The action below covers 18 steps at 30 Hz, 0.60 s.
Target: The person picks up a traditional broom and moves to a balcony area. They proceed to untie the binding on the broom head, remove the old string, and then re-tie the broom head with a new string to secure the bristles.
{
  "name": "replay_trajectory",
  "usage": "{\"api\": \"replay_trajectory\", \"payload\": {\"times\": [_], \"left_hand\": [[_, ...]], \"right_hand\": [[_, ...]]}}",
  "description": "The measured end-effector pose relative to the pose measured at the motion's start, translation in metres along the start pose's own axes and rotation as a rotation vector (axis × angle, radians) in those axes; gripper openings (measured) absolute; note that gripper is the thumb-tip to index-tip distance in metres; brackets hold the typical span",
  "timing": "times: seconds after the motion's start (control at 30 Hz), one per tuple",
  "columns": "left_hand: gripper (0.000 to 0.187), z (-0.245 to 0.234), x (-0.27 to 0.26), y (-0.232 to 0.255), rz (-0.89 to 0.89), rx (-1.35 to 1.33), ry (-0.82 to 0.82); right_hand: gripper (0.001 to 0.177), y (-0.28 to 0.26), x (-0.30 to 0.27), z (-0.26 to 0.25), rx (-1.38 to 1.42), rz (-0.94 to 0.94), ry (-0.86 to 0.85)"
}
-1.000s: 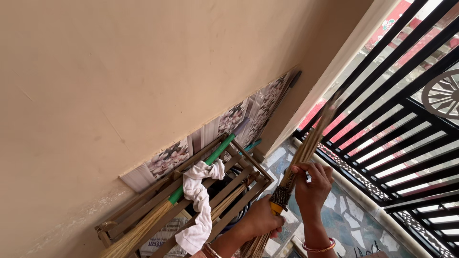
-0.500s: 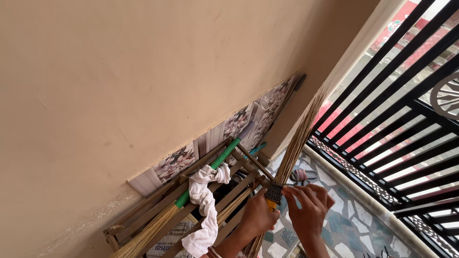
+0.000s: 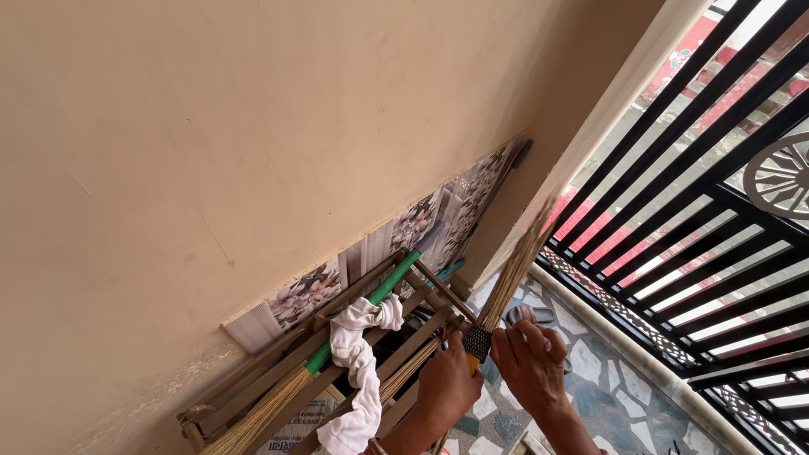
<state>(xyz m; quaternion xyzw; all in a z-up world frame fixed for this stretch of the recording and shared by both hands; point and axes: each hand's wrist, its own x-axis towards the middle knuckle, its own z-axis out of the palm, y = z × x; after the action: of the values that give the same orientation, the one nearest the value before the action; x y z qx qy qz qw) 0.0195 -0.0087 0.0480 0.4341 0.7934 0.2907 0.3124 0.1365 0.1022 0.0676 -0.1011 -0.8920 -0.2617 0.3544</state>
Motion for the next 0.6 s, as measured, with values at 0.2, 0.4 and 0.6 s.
{"api": "replay_trajectory", "payload": {"times": [0.2,0.4,0.6], "left_hand": [[0.084,0.007,0.000,-0.004,0.127,0.175,0.228],[0.052,0.047,0.030,-0.010,0.102,0.387,0.469],[0.084,0.013,0.023,-0.024,0.155,0.240,0.280]], "right_hand": [[0.014,-0.001,-0.001,0.013,0.174,0.140,-0.135],[0.011,0.004,0.007,0.019,0.642,0.677,-0.617],[0.019,0.009,0.015,0.014,0.564,0.580,-0.432]]}}
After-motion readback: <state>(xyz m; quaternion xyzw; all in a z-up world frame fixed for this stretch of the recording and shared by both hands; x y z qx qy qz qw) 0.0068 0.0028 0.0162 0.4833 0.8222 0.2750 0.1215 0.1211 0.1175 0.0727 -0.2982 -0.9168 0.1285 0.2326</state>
